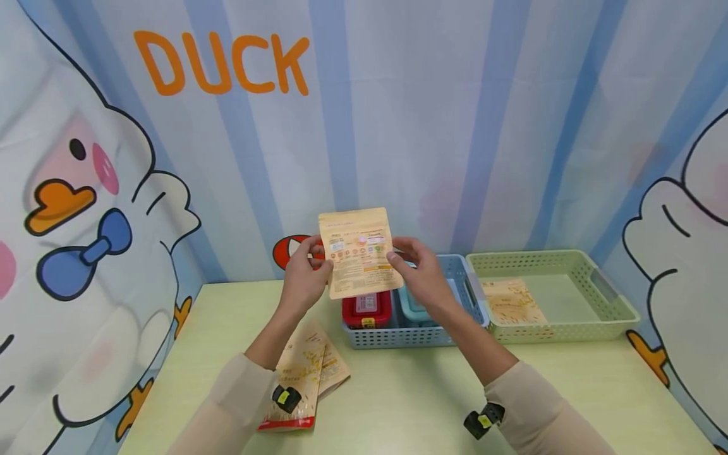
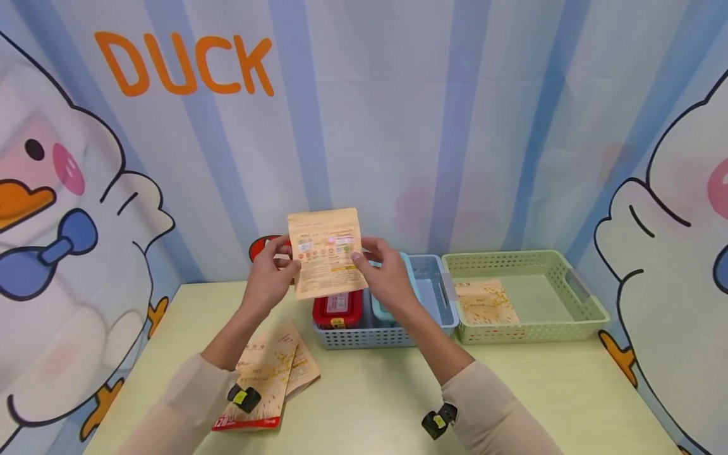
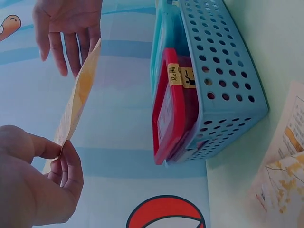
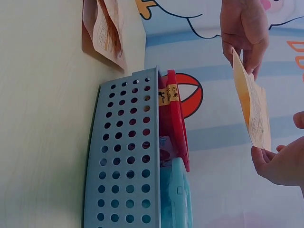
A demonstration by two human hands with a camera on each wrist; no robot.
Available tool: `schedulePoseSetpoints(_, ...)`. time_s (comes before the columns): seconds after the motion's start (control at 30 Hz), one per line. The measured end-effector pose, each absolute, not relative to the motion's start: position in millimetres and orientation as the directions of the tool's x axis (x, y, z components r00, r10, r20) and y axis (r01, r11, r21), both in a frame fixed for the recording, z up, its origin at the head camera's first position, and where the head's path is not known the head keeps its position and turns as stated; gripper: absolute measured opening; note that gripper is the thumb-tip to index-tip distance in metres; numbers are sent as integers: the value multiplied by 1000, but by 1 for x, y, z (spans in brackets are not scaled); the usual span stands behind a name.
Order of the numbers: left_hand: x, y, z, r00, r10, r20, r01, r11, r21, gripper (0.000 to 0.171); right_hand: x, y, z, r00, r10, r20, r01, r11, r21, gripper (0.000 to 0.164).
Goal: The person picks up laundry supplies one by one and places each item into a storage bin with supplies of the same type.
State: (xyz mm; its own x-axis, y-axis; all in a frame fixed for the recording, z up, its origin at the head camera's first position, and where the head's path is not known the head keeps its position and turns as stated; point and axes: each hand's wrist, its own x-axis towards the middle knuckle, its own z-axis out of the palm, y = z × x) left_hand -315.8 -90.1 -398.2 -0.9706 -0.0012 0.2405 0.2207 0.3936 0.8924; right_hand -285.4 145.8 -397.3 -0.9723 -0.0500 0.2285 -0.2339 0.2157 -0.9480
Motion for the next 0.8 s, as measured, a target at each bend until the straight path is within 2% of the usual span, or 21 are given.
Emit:
schedulePoseSetpoints(0.3, -317, -76, -395, -970, -5, 243, 224, 371, 901, 55, -285, 158, -395, -983, -54, 175, -182, 177, -967, 52)
schedulePoseSetpoints(0.8, -321, -50, -401, -964, -70, 257, 233, 249, 940, 45, -285, 176, -380, -992, -22, 127, -129, 219, -967, 54)
